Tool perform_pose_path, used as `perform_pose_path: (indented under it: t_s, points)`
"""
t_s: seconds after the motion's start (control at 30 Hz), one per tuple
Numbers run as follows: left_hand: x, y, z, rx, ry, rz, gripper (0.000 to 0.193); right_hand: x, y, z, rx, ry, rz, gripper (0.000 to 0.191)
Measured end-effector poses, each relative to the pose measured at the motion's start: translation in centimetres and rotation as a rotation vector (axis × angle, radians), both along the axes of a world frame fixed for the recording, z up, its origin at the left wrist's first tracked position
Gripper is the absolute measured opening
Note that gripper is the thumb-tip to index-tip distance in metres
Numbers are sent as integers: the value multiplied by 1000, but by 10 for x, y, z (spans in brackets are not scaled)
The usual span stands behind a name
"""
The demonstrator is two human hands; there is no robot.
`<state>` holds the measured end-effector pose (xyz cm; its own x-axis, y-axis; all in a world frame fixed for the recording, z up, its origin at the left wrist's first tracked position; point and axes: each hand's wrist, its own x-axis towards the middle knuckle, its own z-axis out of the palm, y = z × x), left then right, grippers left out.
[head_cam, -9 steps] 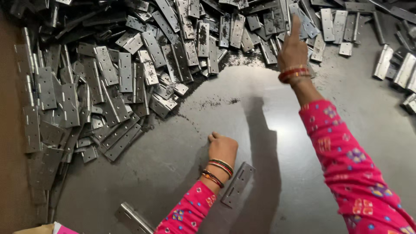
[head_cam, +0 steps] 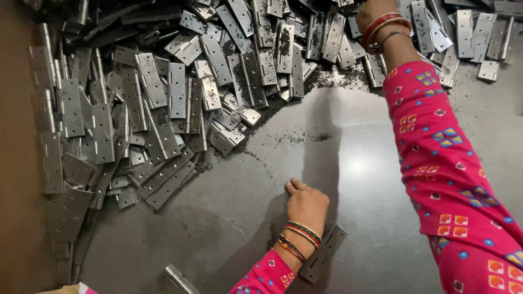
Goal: The person gathers metal hinges from the floor, aligns them, and threads them onto a long metal rod to form a stack.
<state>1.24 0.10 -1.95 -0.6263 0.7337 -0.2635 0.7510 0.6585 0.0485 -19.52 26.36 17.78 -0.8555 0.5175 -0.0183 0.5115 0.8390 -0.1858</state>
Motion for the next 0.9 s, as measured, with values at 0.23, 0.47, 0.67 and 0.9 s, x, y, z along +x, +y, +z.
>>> perform_pose_path:
  t_s: [0.23,0.47,0.67,0.9]
  points:
    - [1,-10,-2,308,23,148,33,94,-24,-65,-475,143,-193,62]
    - [4,-45,39,442,-228,338,48,328,-79,-161,-486,150,-121,61]
    - [3,-70,43,314,-102,452,82,517,-171,-146,-606,318,-262,54]
    - [-4,-68,35,247,-72,415,73,358,-63,-94,-243,479,-57,43]
